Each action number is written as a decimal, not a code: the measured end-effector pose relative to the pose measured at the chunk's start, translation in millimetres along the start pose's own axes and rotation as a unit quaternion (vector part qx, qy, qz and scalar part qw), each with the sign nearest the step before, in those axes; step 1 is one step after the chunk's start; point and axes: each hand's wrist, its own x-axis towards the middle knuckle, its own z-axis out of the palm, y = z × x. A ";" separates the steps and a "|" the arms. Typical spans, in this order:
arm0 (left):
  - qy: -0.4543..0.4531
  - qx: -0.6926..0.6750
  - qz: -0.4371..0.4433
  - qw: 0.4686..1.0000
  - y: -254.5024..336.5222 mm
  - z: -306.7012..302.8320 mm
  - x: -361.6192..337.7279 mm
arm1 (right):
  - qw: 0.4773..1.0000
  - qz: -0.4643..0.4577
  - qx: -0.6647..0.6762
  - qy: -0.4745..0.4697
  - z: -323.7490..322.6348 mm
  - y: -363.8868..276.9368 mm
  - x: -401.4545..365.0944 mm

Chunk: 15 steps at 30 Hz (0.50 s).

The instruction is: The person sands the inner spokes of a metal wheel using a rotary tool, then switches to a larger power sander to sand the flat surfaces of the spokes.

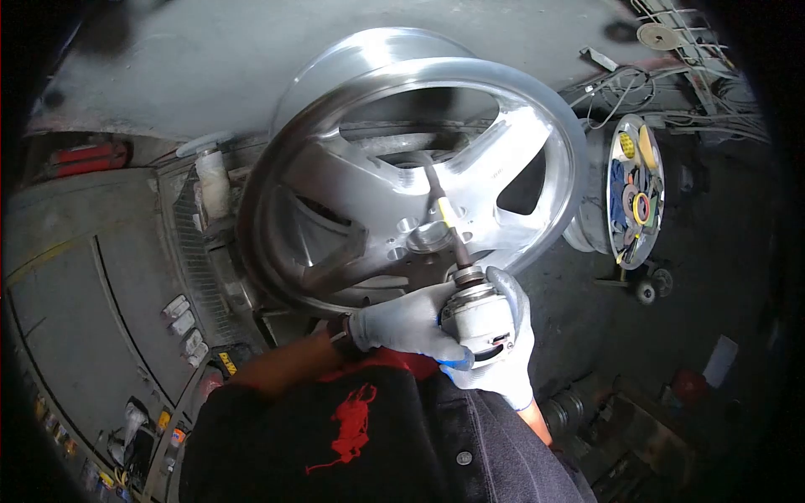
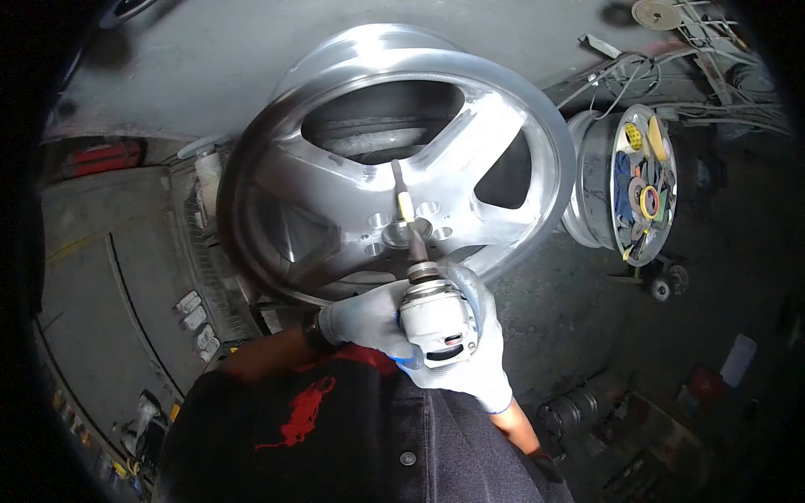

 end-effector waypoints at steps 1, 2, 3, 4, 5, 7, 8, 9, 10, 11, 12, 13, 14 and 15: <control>0.015 0.021 -0.015 1.000 1.1 0.9 -5.5 | 1.000 -0.003 -0.018 -0.012 1.7 3.1 -0.9; 0.017 0.023 -0.017 0.999 0.7 1.3 -10.4 | 1.000 -0.004 -0.016 -0.011 3.1 4.5 -1.5; 0.027 0.015 -0.014 0.999 0.0 1.8 -14.7 | 1.000 -0.001 -0.017 -0.024 4.2 5.4 -1.9; 0.037 0.007 -0.011 0.999 -0.9 2.8 -17.4 | 0.999 0.002 -0.019 -0.037 4.8 6.0 -2.0; 0.043 -0.021 -0.021 0.999 -0.8 5.2 -18.8 | 0.997 -0.038 -0.045 -0.048 2.2 3.7 2.9; 0.042 0.008 -0.018 0.999 -4.0 4.8 -14.4 | 0.998 -0.022 -0.042 -0.042 0.2 3.4 0.4; 0.040 0.036 -0.013 0.998 -5.4 5.0 -10.8 | 0.998 -0.006 -0.040 -0.037 -1.1 2.9 -1.0; 0.038 0.036 -0.012 0.999 -5.7 5.1 -6.4 | 0.998 -0.005 -0.042 -0.036 -2.5 2.6 -2.3; 0.029 0.006 -0.012 0.999 -5.5 4.6 -1.6 | 0.999 0.007 -0.025 -0.019 -3.6 2.2 -3.4; 0.020 -0.025 -0.012 0.999 -5.5 4.3 2.2 | 1.000 0.020 -0.009 -0.003 -4.8 1.8 -5.0; 0.019 -0.027 -0.012 0.999 -6.4 3.3 5.5 | 1.000 0.022 -0.010 -0.002 -6.1 1.8 -6.8; 0.004 -0.029 -0.004 1.000 -7.8 1.7 8.7 | 0.999 0.012 -0.040 0.007 -7.6 2.5 -8.4; -0.010 -0.031 0.005 0.999 -8.6 1.0 10.3 | 0.997 0.002 -0.070 0.017 -8.3 3.6 -9.8; -0.010 -0.031 0.005 0.999 -8.6 0.8 8.6 | 0.999 0.013 -0.046 0.023 -6.1 6.5 -11.8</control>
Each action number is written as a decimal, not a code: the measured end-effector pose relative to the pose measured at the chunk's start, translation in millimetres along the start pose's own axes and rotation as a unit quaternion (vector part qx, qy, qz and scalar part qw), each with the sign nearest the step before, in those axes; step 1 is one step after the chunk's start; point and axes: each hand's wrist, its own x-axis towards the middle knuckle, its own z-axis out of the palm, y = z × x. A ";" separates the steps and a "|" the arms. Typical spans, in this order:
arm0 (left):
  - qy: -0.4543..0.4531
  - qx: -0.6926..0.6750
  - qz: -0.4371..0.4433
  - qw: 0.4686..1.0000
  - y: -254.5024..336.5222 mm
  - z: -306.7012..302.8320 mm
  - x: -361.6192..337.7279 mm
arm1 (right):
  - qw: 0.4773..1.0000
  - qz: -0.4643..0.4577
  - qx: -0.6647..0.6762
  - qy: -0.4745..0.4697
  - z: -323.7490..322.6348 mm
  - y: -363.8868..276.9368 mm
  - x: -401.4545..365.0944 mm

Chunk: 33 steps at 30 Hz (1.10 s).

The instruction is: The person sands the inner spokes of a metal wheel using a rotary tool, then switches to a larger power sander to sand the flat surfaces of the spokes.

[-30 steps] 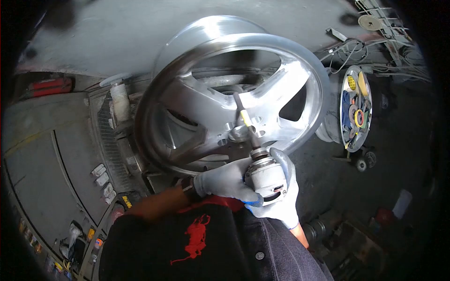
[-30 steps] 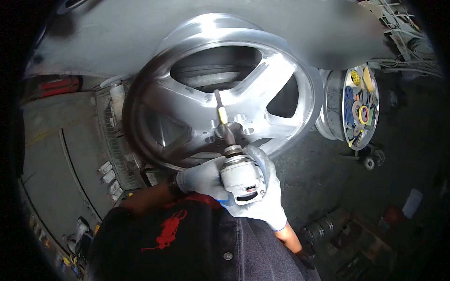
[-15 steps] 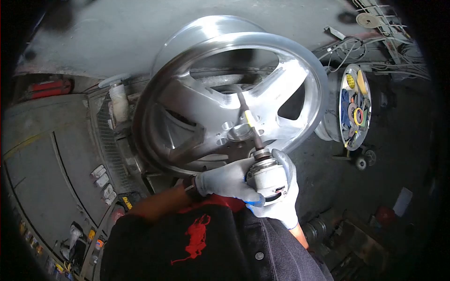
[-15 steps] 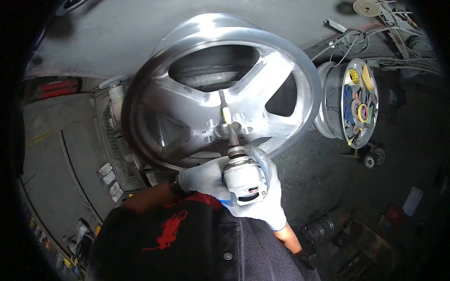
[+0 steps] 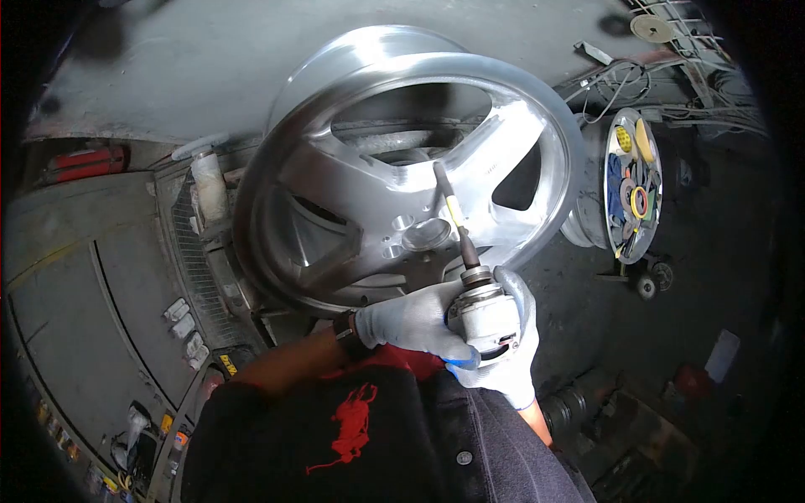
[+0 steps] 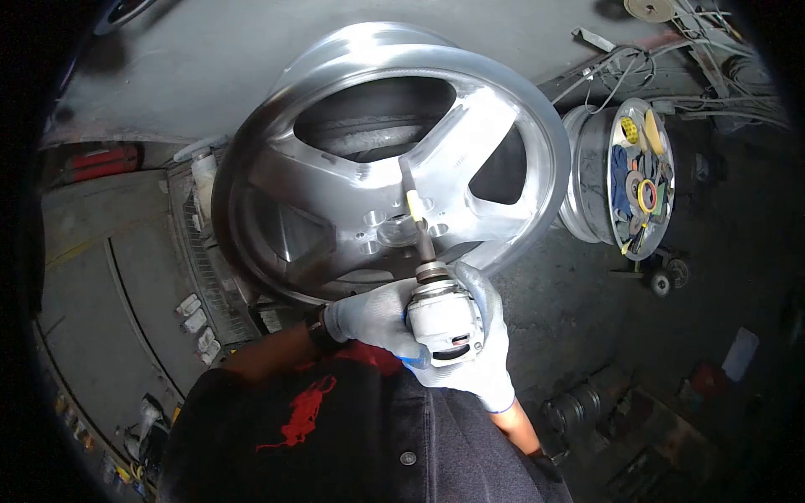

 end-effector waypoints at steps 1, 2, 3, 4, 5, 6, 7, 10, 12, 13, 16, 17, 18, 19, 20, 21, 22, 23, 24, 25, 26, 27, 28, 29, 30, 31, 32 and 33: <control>0.005 0.016 -0.013 1.000 0.8 -0.2 -3.9 | 1.000 0.000 0.001 -0.001 1.7 -1.5 0.9; 0.011 0.033 -0.027 0.999 2.1 -0.1 -8.2 | 0.999 -0.030 -0.023 -0.009 3.4 -4.4 3.3; 0.015 0.034 -0.027 0.999 3.4 0.1 -11.9 | 0.997 -0.060 -0.047 -0.017 5.5 -7.5 6.0; 0.017 0.050 -0.024 0.998 4.7 0.9 -15.7 | 0.998 -0.049 -0.018 -0.033 8.0 -10.4 8.3; 0.019 0.065 -0.022 0.997 5.9 2.2 -19.7 | 0.998 -0.050 -0.016 -0.034 11.4 -10.1 7.2; 0.040 0.010 -0.029 0.999 7.4 4.9 -25.1 | 0.999 -0.038 0.000 -0.035 14.7 -8.1 5.7; 0.040 0.011 -0.029 0.999 7.7 5.7 -27.7 | 0.999 -0.026 0.014 -0.036 16.7 -5.2 4.7; 0.045 0.031 -0.016 0.998 7.6 6.4 -28.8 | 0.997 -0.052 0.005 -0.059 9.7 -5.1 10.2; 0.038 0.068 -0.022 0.997 7.8 5.3 -23.1 | 0.996 -0.069 -0.009 -0.056 7.2 -6.3 10.6; 0.036 0.067 -0.023 0.997 7.7 4.4 -18.9 | 0.996 -0.072 -0.035 -0.044 5.0 -3.5 8.7; 0.002 0.042 0.004 0.999 1.7 1.4 -3.0 | 0.998 -0.046 -0.045 -0.011 3.3 -0.6 0.9; 0.000 0.042 0.004 0.999 1.0 1.4 -2.6 | 0.999 -0.019 -0.028 0.010 3.4 0.1 -0.8; -0.008 0.026 0.000 1.000 0.9 1.3 -2.3 | 0.999 -0.029 -0.020 0.022 3.8 2.4 -1.3; -0.015 0.010 -0.004 1.000 0.5 1.0 -2.5 | 0.999 -0.029 -0.020 0.022 3.9 1.7 -0.8; -0.014 0.010 -0.004 1.000 -0.6 0.0 -5.1 | 0.998 -0.045 -0.040 0.005 4.7 -0.1 0.2; -0.008 0.012 -0.014 1.000 -1.8 -1.1 -10.2 | 0.996 -0.062 -0.058 -0.014 6.1 -2.3 1.5; -0.001 0.014 -0.023 1.000 -2.1 -1.6 -15.4 | 0.996 -0.071 -0.052 -0.015 8.0 -5.1 3.9; 0.003 0.015 -0.023 1.000 0.0 0.3 -19.9 | 0.996 -0.072 -0.050 -0.017 10.6 -3.4 3.0; 0.018 0.029 -0.030 0.999 4.0 3.7 -23.8 | 0.997 -0.064 -0.016 -0.032 13.3 0.4 1.3; 0.032 0.043 -0.036 0.998 6.8 5.9 -27.3 | 0.997 -0.056 0.017 -0.046 15.5 3.4 -0.1; 0.038 0.003 -0.042 0.998 8.1 6.4 -31.1 | 0.998 -0.044 0.026 -0.041 17.8 4.1 -0.9; 0.038 0.004 -0.041 0.998 7.3 6.6 -33.1 | 0.998 -0.045 0.026 -0.040 16.1 4.6 0.3; 0.044 -0.008 -0.037 0.998 5.6 6.7 -34.9 | 0.997 -0.047 0.027 -0.057 13.6 5.2 1.7; 0.050 -0.020 -0.033 0.998 4.6 6.7 -35.3 | 0.996 -0.049 0.028 -0.073 11.9 5.7 2.3; 0.050 -0.019 -0.034 0.998 4.8 7.1 -34.4 | 0.996 -0.049 0.029 -0.072 12.1 6.1 1.8; 0.046 -0.015 -0.030 0.998 5.2 7.7 -33.4 | 0.996 -0.046 0.032 -0.066 13.1 6.4 0.7; 0.043 -0.010 -0.025 0.999 5.6 7.8 -31.9 | 0.997 -0.044 0.036 -0.060 13.5 6.7 0.2; 0.041 -0.010 -0.027 0.999 5.3 7.1 -29.4 | 0.997 -0.044 0.036 -0.057 12.8 5.7 0.2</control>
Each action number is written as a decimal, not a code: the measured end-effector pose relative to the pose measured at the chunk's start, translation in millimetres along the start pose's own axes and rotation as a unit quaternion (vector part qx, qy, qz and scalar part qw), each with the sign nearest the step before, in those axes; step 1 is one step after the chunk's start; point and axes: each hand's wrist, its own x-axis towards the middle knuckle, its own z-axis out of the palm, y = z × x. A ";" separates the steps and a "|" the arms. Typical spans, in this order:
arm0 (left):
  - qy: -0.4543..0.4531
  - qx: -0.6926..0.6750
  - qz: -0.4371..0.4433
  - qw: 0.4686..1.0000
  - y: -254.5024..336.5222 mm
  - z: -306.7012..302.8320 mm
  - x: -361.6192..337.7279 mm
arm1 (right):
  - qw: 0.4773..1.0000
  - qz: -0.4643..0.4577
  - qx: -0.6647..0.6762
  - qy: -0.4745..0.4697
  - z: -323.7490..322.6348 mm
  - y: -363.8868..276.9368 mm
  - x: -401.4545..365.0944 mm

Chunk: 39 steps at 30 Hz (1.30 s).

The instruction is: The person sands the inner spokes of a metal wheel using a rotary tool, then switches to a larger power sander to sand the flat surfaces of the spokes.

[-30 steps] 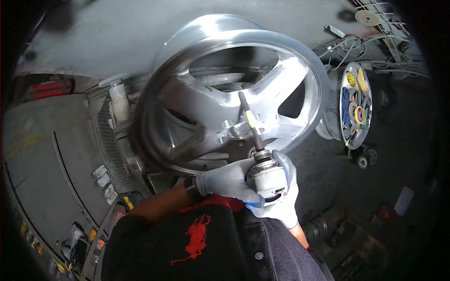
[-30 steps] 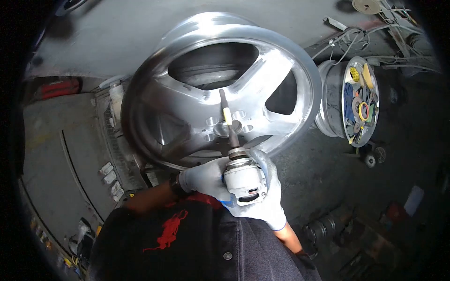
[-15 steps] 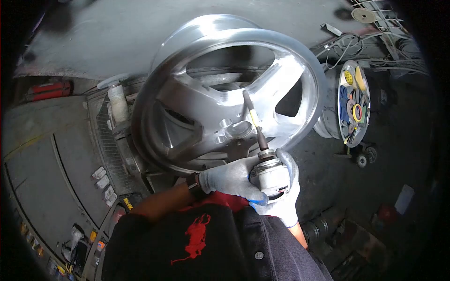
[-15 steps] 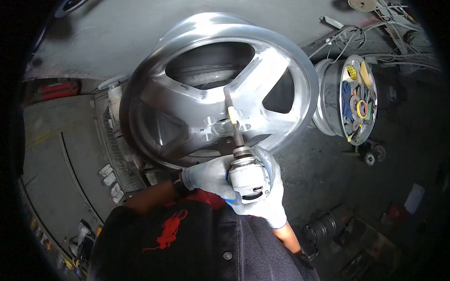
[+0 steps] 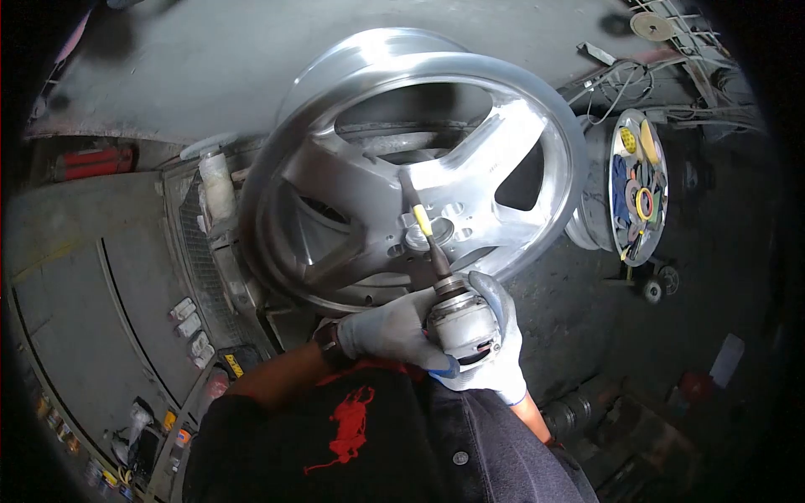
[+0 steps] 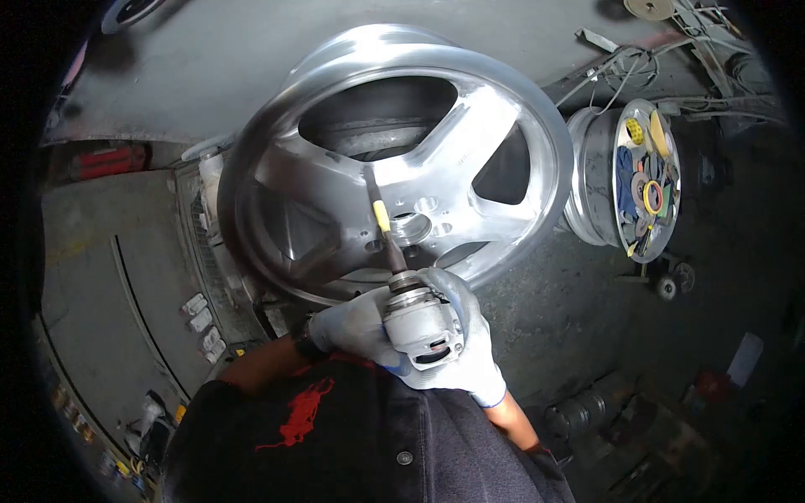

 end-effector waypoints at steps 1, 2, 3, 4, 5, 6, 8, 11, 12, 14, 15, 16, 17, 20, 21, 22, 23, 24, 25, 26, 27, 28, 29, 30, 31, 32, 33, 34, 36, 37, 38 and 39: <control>-0.003 0.041 -0.009 0.999 -0.7 -0.5 3.9 | 1.000 0.010 -0.003 0.009 -1.3 -2.4 0.1; -0.007 0.082 -0.017 0.996 -1.5 -1.0 8.1 | 1.000 0.019 -0.006 0.018 -2.4 -3.8 -0.2; -0.008 0.081 -0.018 0.996 -2.5 -1.7 12.5 | 1.000 0.020 -0.007 0.019 -3.7 -2.4 -1.6; -0.017 0.061 -0.018 0.998 -3.4 -2.4 17.3 | 0.999 0.018 -0.026 0.034 -6.1 0.4 -3.7; -0.026 0.041 -0.018 0.999 -3.9 -2.9 21.6 | 0.998 0.016 -0.045 0.050 -8.4 2.2 -5.2; -0.027 0.042 -0.017 0.999 -3.5 -3.4 26.1 | 0.998 0.016 -0.045 0.050 -10.6 2.1 -4.2; -0.050 0.044 -0.002 0.998 -3.0 -3.8 31.9 | 0.993 -0.028 -0.095 0.058 -14.0 0.5 -1.2; -0.044 0.029 -0.013 0.999 -6.5 -6.0 23.6 | 0.996 -0.019 -0.057 0.061 -6.0 -0.2 -2.5; -0.044 0.025 -0.015 0.999 -8.6 -7.4 19.9 | 0.996 -0.029 -0.061 0.057 -4.0 0.4 -2.9; -0.034 0.051 -0.003 0.998 -10.0 -8.3 13.0 | 0.999 -0.001 -0.013 0.042 0.1 4.8 -7.9; -0.027 0.077 0.008 0.997 -9.8 -8.7 10.1 | 1.000 0.006 0.004 0.024 1.3 6.7 -8.6; -0.026 0.078 0.009 0.997 -8.2 -7.9 6.7 | 1.000 0.014 0.021 0.007 1.9 7.9 -8.5; -0.024 0.046 -0.006 0.999 -5.6 -5.8 2.8 | 1.000 0.012 0.011 0.003 2.2 8.7 -7.4; -0.005 0.023 -0.017 1.000 2.7 1.7 -3.7 | 1.000 -0.024 -0.014 -0.006 0.3 2.9 0.1; 0.010 0.031 -0.012 0.999 4.1 3.3 -3.8 | 1.000 -0.024 -0.014 -0.006 -0.5 3.5 0.1; 0.010 0.033 -0.013 0.999 4.1 3.8 -3.6 | 1.000 -0.020 -0.012 -0.012 -1.1 4.7 -0.5; 0.007 0.028 -0.020 0.999 4.1 4.3 -2.8 | 1.000 -0.014 -0.009 -0.018 -1.7 5.8 -1.4; 0.003 0.022 -0.027 0.999 4.2 4.5 -1.4 | 1.000 -0.014 -0.010 -0.016 -2.2 6.7 -2.4; 0.001 0.023 -0.028 0.999 3.9 4.4 1.2 | 0.999 -0.016 -0.027 -0.006 -2.6 7.6 -3.5; 0.003 0.040 -0.015 0.999 2.6 4.5 5.4 | 0.999 -0.018 -0.046 0.003 -3.4 7.8 -4.5; 0.004 0.056 -0.002 0.998 0.9 4.7 10.0 | 0.999 -0.017 -0.047 0.003 -5.3 7.4 -5.2; 0.004 0.054 -0.002 0.999 -1.6 4.8 14.3 | 0.998 -0.015 -0.063 0.012 -8.0 6.8 -6.1; 0.002 0.036 -0.010 0.999 -4.2 4.9 19.0 | 0.997 -0.014 -0.079 0.021 -10.6 6.6 -6.9; 0.000 0.017 -0.019 1.000 -5.7 5.4 23.3 | 0.996 -0.014 -0.080 0.021 -12.3 7.4 -8.1; -0.020 0.064 -0.026 0.997 -4.1 4.1 28.3 | 0.996 -0.018 -0.073 0.046 -13.8 9.3 -9.5; -0.021 0.063 -0.026 0.997 -1.0 3.2 32.6 | 0.995 -0.022 -0.065 0.072 -15.8 11.5 -11.1; -0.036 0.078 -0.030 0.996 3.3 2.8 36.5 | 0.993 -0.018 -0.095 0.064 -20.5 14.8 -13.1; -0.050 0.093 -0.033 0.994 6.3 2.7 38.5 | 0.993 -0.019 -0.095 0.063 -20.4 14.6 -13.2; -0.045 0.104 -0.026 0.993 5.7 2.7 37.1 | 0.994 -0.016 -0.087 0.068 -19.1 13.7 -12.7; -0.036 0.094 -0.023 0.995 2.7 2.0 33.5 | 0.994 -0.017 -0.086 0.066 -18.0 13.0 -12.7; -0.027 0.085 -0.020 0.996 -0.2 1.1 29.3 | 0.996 -0.023 -0.073 0.056 -16.2 12.3 -12.4; -0.024 0.085 -0.019 0.996 -3.4 0.1 24.6 | 0.997 -0.028 -0.059 0.045 -14.0 11.5 -12.0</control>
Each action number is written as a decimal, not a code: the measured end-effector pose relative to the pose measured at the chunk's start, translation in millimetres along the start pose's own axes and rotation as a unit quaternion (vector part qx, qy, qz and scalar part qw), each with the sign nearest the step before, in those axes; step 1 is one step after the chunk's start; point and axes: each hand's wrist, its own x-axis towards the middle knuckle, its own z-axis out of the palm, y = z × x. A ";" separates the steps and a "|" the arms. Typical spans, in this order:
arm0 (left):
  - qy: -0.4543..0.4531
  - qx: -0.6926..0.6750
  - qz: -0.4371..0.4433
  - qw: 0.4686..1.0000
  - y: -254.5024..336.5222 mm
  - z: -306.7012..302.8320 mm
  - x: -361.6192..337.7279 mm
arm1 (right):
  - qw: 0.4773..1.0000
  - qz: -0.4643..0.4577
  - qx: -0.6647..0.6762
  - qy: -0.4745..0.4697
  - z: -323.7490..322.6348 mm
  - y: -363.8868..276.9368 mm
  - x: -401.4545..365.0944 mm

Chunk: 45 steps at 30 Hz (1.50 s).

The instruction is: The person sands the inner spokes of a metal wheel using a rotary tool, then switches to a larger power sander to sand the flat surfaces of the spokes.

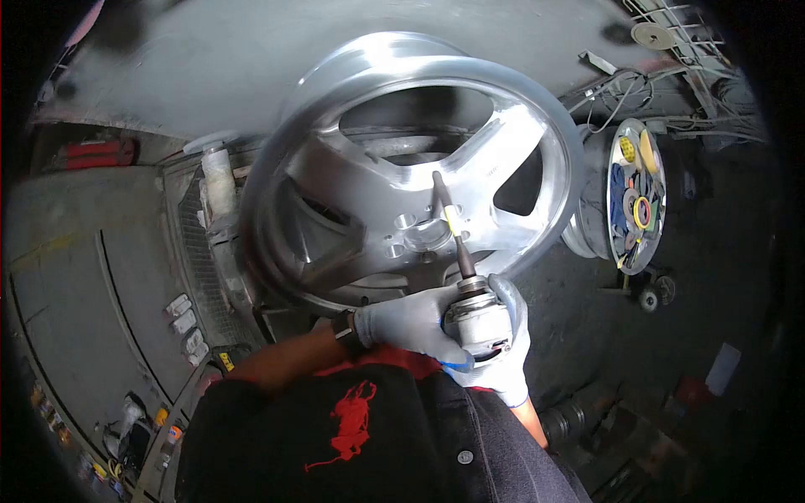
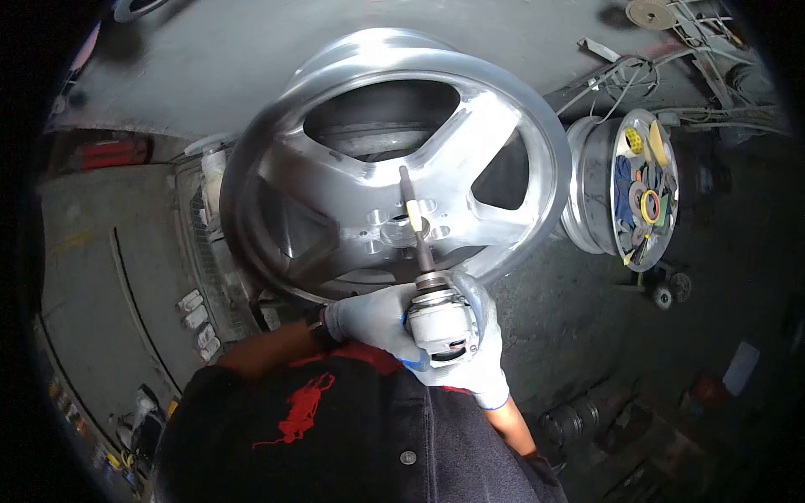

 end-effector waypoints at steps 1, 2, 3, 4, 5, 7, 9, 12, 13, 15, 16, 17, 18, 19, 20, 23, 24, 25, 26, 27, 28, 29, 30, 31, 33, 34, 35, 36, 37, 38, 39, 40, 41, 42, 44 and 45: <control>0.005 -0.013 0.005 1.000 -3.6 0.3 -5.0 | 1.000 -0.001 0.002 -0.002 2.9 -1.5 0.9; 0.009 -0.025 0.009 1.000 -5.4 0.7 -9.6 | 0.999 0.015 0.036 -0.021 6.0 -3.1 2.6; 0.010 -0.024 0.010 1.000 -3.6 1.5 -14.9 | 0.996 0.030 0.069 -0.040 7.5 -3.9 4.4; 0.019 -0.041 0.001 0.999 0.3 3.0 -20.3 | 0.998 0.014 0.039 -0.057 5.8 -3.3 6.0; 0.028 -0.058 -0.009 0.998 2.8 5.3 -23.7 | 0.997 0.014 0.040 -0.057 4.9 -4.5 8.2; 0.036 -0.094 0.009 0.995 3.6 8.2 -25.1 | 0.997 0.004 0.026 -0.076 3.2 -8.3 12.4; 0.041 -0.053 0.006 0.998 3.9 8.9 -21.8 | 0.997 0.018 0.033 -0.067 3.0 -10.1 12.8; 0.041 -0.021 0.002 0.999 8.8 7.3 -10.9 | 0.998 0.025 0.016 -0.049 -1.3 -12.5 13.9; 0.039 -0.024 0.003 0.999 7.6 5.6 -6.2 | 0.999 0.017 -0.005 -0.041 -3.0 -13.0 13.7; 0.016 -0.018 0.044 0.999 3.0 2.8 3.0 | 0.997 0.067 0.035 -0.015 -3.6 -7.3 4.6; 0.007 -0.034 0.049 0.998 6.2 3.6 5.6 | 0.998 0.066 0.021 -0.008 -4.3 -9.5 5.9; 0.006 -0.035 0.052 0.998 4.9 3.4 5.5 | 0.998 0.064 0.007 0.000 -4.7 -12.2 7.6; 0.003 -0.038 0.054 0.998 2.6 3.1 4.3 | 0.998 0.060 0.032 0.010 -1.6 -16.7 10.4; 0.001 -0.040 0.056 0.998 1.2 2.8 2.2 | 0.998 0.059 0.032 0.008 -0.7 -18.4 12.3; 0.004 -0.041 0.058 0.997 1.0 2.2 -1.9 | 1.000 0.021 -0.016 -0.006 0.4 -19.5 14.0; 0.009 -0.009 0.029 1.000 2.0 2.6 -16.3 | 1.000 -0.001 -0.016 -0.027 5.0 -17.0 13.5; 0.022 -0.022 0.036 0.999 3.9 4.7 -19.9 | 0.999 -0.011 -0.022 -0.045 4.9 -18.1 15.5; 0.034 -0.035 0.045 0.998 4.4 6.5 -21.6 | 0.997 -0.021 -0.028 -0.062 4.9 -18.8 17.5; 0.039 -0.036 0.046 0.998 0.7 6.4 -21.1 | 0.998 -0.028 -0.017 -0.051 6.2 -19.6 19.4; 0.039 -0.038 0.048 0.997 1.6 6.1 -19.2 | 0.998 -0.028 -0.019 -0.052 5.5 -20.4 19.3; 0.025 -0.042 0.049 0.998 4.3 4.7 -15.0 | 0.999 -0.023 -0.026 -0.037 4.1 -21.1 19.1; 0.011 -0.045 0.050 0.998 6.6 2.7 -9.7 | 0.999 -0.019 -0.034 -0.022 2.7 -21.5 19.3; -0.004 -0.027 0.087 0.996 5.9 0.3 -2.3 | 0.999 -0.020 -0.036 -0.024 1.6 -22.1 19.0; -0.005 -0.033 0.061 0.998 7.8 -0.5 0.1 | 0.998 -0.009 -0.059 -0.018 0.3 -22.7 18.1; -0.017 -0.003 0.045 0.999 16.1 -1.1 3.6 | 0.995 0.009 -0.103 -0.004 -1.8 -24.1 16.6; -0.016 -0.004 0.047 0.999 12.4 -2.5 3.1 | 0.998 0.052 -0.029 -0.006 -1.9 -22.8 12.8; -0.018 -0.023 0.050 0.998 5.0 -4.6 1.6 | 0.998 0.052 -0.029 -0.008 -0.6 -23.3 13.6; -0.019 -0.041 0.053 0.998 1.9 -5.2 -1.1 | 0.999 0.039 -0.019 -0.011 2.3 -24.3 14.5; -0.016 -0.041 0.053 0.998 0.8 -4.7 -5.5 | 1.000 0.027 -0.007 -0.015 5.5 -25.6 15.7; -0.003 -0.050 0.059 0.997 1.9 -3.5 -10.6 | 0.999 0.023 -0.013 -0.025 8.0 -29.7 19.3; 0.010 -0.058 0.064 0.996 2.1 -2.6 -15.1 | 0.999 0.023 -0.011 -0.027 9.6 -30.5 21.3; 0.012 -0.047 0.068 0.997 -3.0 -3.8 -18.0 | 0.999 0.007 -0.022 -0.042 10.8 -30.9 22.9; 0.014 -0.046 0.068 0.997 -1.9 -2.9 -20.7 | 0.998 -0.009 -0.034 -0.056 11.3 -30.8 24.0; 0.019 -0.046 0.075 0.996 1.3 -0.8 -23.1 | 0.996 -0.009 -0.054 -0.067 12.1 -26.8 21.7; 0.028 -0.048 0.070 0.996 8.1 1.7 -25.6 | 0.997 0.008 -0.031 -0.064 10.9 -16.7 15.6; 0.027 -0.048 0.070 0.996 7.6 1.4 -23.7 | 0.998 0.026 -0.008 -0.060 10.3 -14.6 14.4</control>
